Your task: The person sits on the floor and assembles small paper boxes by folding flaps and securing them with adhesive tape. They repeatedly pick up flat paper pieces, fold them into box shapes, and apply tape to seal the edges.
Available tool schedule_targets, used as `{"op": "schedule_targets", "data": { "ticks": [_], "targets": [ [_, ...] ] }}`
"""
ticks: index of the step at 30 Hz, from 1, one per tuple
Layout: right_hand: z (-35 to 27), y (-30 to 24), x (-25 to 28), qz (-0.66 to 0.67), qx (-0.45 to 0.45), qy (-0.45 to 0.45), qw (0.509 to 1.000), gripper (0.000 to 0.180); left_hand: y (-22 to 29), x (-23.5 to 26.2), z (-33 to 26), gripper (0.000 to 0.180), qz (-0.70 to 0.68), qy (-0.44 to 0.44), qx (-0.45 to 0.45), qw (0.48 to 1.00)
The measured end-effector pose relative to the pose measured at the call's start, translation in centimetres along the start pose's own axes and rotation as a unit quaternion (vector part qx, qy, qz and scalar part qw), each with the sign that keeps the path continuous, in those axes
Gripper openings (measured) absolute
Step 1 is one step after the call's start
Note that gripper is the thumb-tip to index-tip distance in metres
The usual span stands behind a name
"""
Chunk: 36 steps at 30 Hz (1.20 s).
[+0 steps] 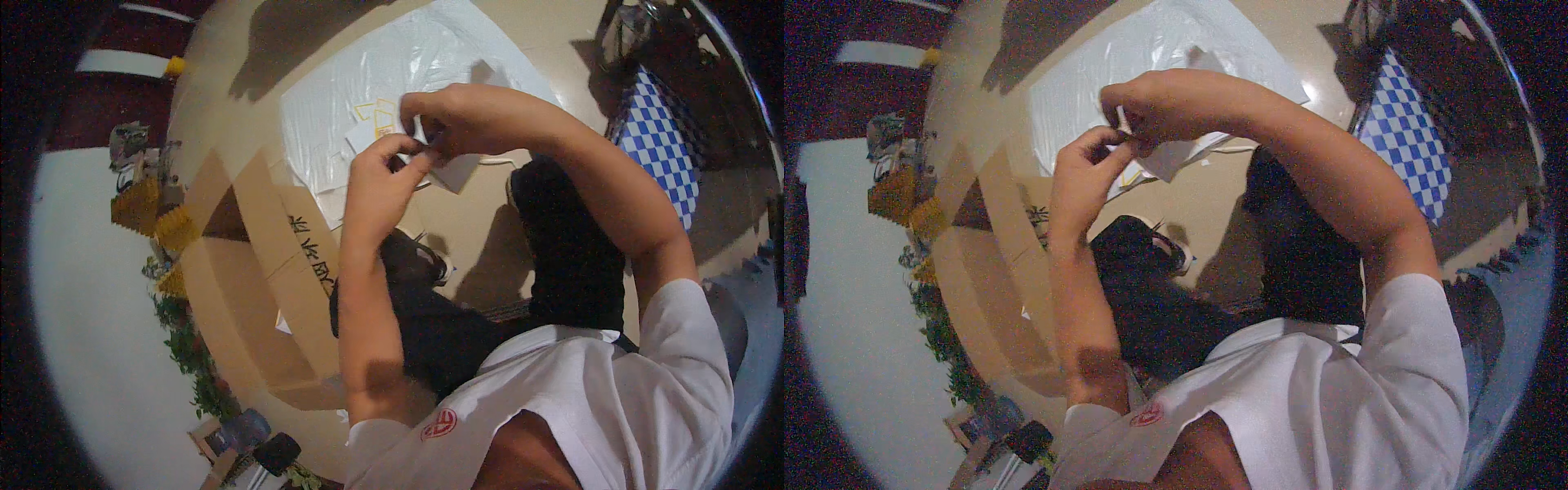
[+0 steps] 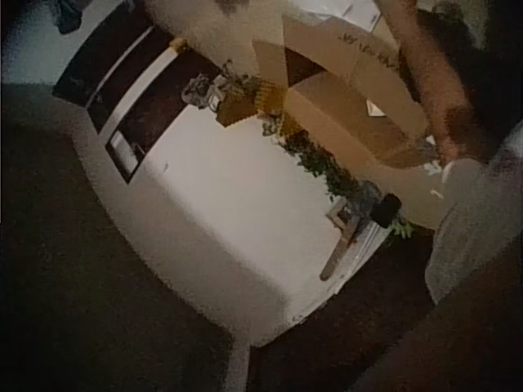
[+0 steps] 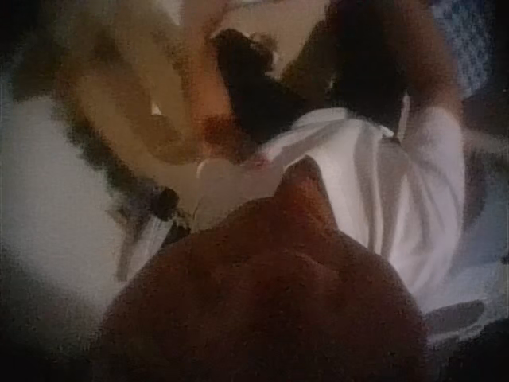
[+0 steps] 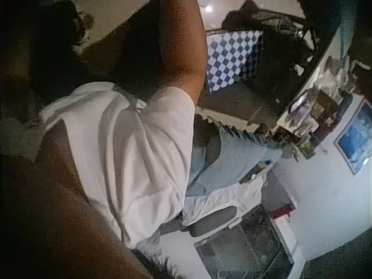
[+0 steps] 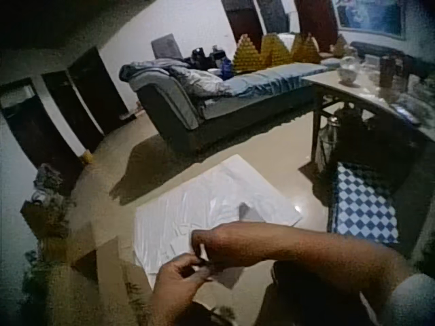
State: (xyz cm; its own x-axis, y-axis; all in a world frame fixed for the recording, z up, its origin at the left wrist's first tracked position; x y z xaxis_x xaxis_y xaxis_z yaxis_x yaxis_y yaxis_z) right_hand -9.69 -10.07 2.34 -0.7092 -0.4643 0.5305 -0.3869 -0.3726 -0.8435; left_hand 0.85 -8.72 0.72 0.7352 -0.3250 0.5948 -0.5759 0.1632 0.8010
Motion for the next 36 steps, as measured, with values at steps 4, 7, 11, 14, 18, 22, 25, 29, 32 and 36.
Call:
{"op": "schedule_targets", "data": {
  "ticks": [4,7,11,14,18,22,25,29,32,36],
  "targets": [
    [-0.6,-0.2,3.1,-0.023,0.158,0.112,0.981,0.045,-1.9,-0.2,0.7,0.016,-0.157,0.019,0.079,0.984],
    [-1.9,3.7,8.3,0.071,0.155,0.25,0.953,0.036,-4.2,0.5,0.3,0.015,-0.317,0.112,0.111,0.935],
    [-9.7,23.7,10.4,0.143,-0.116,0.387,0.904,0.031,-7.6,-1.9,0.4,0.012,-0.506,0.138,0.208,0.825],
    [-20.4,41.1,3.5,0.091,-0.356,0.372,0.852,0.036,-8.3,-5.9,0.4,0.012,-0.551,0.107,0.266,0.784],
    [-24.3,46.9,-5.8,0.135,-0.457,0.316,0.82,0.036,-8.1,-7.4,-1.0,0.014,-0.544,0.123,0.309,0.77],
    [-26.4,51.6,-9.5,0.173,-0.49,0.305,0.798,0.035,-8.8,-7.6,-0.4,0.014,-0.527,0.093,0.352,0.768],
    [-26.6,53.8,-10.6,0.174,-0.489,0.314,0.795,0.033,-9.2,-7.1,-0.1,0.023,-0.49,0.034,0.352,0.797],
    [-27.3,55.5,-11.6,0.271,-0.493,0.321,0.762,0.027,-7.5,-6.1,0.7,0.027,-0.415,-0.029,0.306,0.856],
    [-26.3,54.8,-10.7,0.233,-0.503,0.286,0.782,0.023,-8.8,-5.8,0.6,0.026,-0.426,0.009,0.327,0.844],
    [-26.8,53.8,-12.0,0.403,-0.486,0.317,0.708,0.019,-10.2,-6.6,0.6,0.023,-0.465,0.087,0.358,0.805]
  ]
}}
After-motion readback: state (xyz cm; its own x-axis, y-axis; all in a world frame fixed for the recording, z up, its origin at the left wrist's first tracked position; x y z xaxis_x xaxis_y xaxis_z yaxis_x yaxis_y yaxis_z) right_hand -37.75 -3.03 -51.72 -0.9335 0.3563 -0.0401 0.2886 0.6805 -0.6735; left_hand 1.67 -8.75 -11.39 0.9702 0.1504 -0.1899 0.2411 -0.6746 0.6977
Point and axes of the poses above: each hand's wrist, its own z-axis towards the middle knuckle, its own x-axis out of the back of the hand, y = z × x, the point moved 9 cm from there along z, towards the middle knuckle, and after that the axes turned 7 degrees about z, right-handed, at the moved point
